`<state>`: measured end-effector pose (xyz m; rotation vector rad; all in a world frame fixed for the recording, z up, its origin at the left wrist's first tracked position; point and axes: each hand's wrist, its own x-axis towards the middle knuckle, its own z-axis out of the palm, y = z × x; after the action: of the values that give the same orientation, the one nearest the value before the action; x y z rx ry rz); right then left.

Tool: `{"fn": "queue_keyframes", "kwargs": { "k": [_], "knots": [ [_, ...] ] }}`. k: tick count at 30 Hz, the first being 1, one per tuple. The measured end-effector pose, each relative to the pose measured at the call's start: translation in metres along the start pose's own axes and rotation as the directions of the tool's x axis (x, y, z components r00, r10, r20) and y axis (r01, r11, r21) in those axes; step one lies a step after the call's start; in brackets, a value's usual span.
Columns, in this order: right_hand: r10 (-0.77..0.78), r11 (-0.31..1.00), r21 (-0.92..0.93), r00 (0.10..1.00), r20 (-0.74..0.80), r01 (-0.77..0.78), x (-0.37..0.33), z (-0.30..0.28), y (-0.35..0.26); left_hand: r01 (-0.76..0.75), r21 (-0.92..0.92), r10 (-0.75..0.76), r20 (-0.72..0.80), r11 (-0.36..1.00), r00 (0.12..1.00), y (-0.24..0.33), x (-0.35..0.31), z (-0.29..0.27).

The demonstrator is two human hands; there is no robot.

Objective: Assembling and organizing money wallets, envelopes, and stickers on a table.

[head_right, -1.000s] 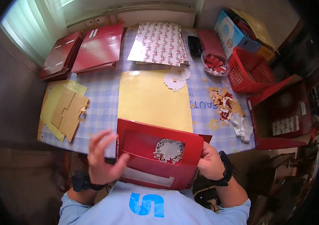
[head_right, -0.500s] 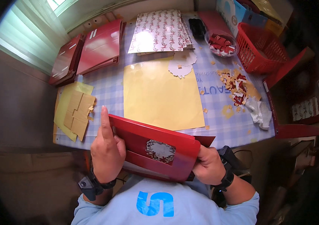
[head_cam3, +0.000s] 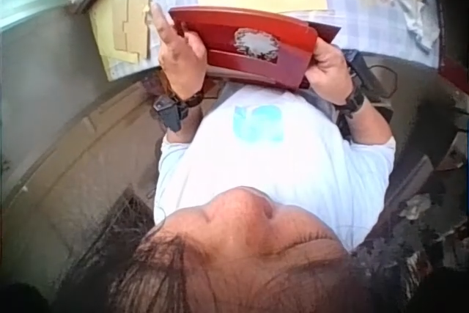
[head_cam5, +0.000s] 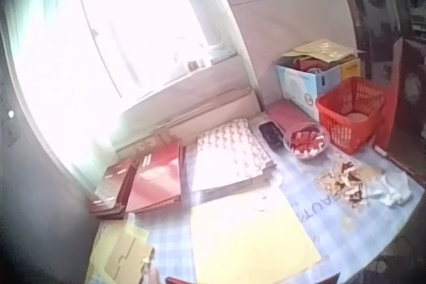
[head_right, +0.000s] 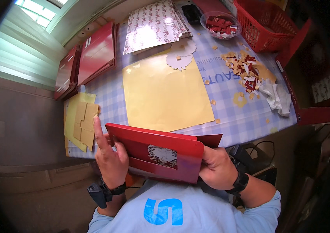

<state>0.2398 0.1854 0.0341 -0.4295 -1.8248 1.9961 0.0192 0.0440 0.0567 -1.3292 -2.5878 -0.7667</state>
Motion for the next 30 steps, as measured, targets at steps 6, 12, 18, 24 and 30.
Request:
{"fn": "queue_keyframes", "kwargs": {
  "k": [6, 12, 18, 24, 30],
  "knots": [
    [-0.052, 0.998, -0.039, 0.998, 0.035, 0.053, -0.004, -0.003, 0.002, 0.027, -0.049, -0.026, 0.011, 0.998, 1.000, 0.003, 0.000, -0.005],
    [-0.041, 0.999, 0.035, 0.999, 0.032, 0.040, -0.004, 0.002, 0.005, -0.005, -0.039, 0.005, 0.022, 0.999, 1.000, 0.005, 0.003, -0.008],
    [0.007, 0.997, -0.071, 0.999, 0.050, -0.004, 0.000, 0.001, 0.010, -0.021, -0.060, 0.028, 0.121, 0.998, 0.992, 0.008, 0.002, -0.011],
    [0.031, 0.948, -0.315, 0.999, -0.033, -0.040, 0.007, -0.009, -0.011, 0.185, -0.633, 0.036, 0.319, 0.752, 0.947, -0.012, 0.009, -0.005],
    [0.024, 0.979, -0.200, 0.998, -0.060, -0.036, 0.036, -0.025, -0.016, 0.174, -0.846, 0.015, 0.210, 0.503, 0.978, -0.013, 0.009, 0.003]
  ]
}}
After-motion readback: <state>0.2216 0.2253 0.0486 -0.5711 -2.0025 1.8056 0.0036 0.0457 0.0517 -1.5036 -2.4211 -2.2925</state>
